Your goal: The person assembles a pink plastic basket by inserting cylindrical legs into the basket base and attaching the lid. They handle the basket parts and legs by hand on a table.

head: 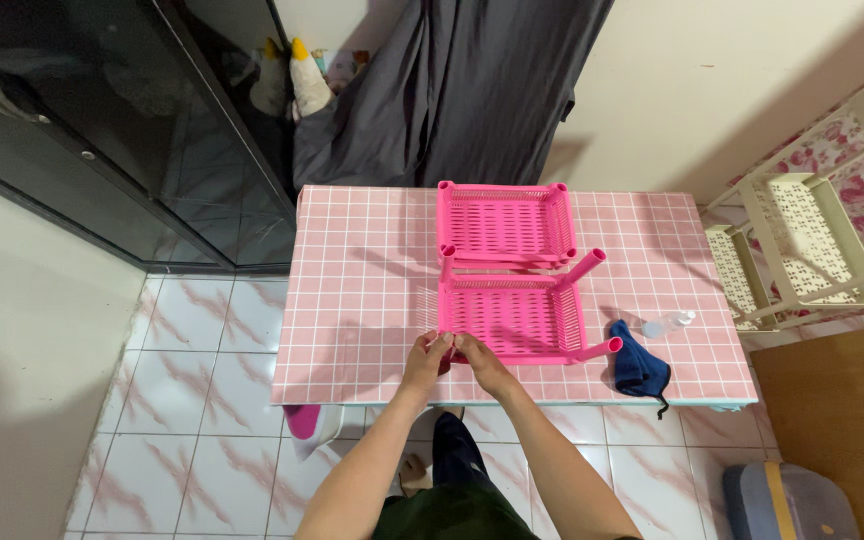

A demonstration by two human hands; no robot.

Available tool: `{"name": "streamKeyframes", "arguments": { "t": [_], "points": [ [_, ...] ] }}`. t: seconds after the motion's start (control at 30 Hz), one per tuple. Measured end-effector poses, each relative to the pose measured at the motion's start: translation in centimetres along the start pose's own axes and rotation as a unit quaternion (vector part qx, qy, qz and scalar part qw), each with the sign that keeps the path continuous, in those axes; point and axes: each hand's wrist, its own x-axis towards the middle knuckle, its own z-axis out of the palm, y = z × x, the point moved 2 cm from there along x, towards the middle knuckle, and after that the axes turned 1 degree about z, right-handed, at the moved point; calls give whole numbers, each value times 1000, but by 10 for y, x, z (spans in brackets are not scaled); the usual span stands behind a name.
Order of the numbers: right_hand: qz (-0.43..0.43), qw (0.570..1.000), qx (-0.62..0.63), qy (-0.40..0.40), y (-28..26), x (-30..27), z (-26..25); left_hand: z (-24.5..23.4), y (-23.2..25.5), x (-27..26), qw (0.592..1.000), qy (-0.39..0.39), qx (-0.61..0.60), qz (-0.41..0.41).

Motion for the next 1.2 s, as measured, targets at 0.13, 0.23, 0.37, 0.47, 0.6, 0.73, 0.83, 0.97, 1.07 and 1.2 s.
{"name": "streamKeyframes", "arguments": {
  "t": [0.13, 0.23, 0.37, 0.47, 0.6, 0.73, 0.83, 0.97, 1.07, 1.2],
  "points": [
    [-10, 1000, 0, 1, 3, 0, -2, 3, -2, 0, 1000, 5, -13, 15],
    [10, 999, -29, 24, -2, -3, 1, 2, 0, -4, 1000, 5, -14, 17],
    [35, 997, -40, 47, -11, -10, 6, 3, 4, -7, 1000, -8, -15, 6],
    [11, 993, -89, 74, -14, -21, 5, 5, 7, -9, 1000, -21, -9, 11],
    [-44, 988, -74, 126, -12, -39, -10, 7, 11, -13, 999, -18, 32, -7],
    [-38, 961, -182, 205, -8, -62, -47, 5, 16, -20, 996, -41, 83, -5],
    [-2, 946, -225, 234, -3, -82, -82, 1, 12, -19, 993, -44, 110, -18],
    [73, 931, -266, 239, -1, -115, -125, -8, -3, -10, 989, -40, 141, -4],
    [60, 870, -415, 260, -11, -134, -152, -15, -14, -1, 992, -39, 120, 20],
    [69, 846, -394, 353, -20, -148, -181, -14, -18, -6, 993, -34, 35, 107]
  ]
}}
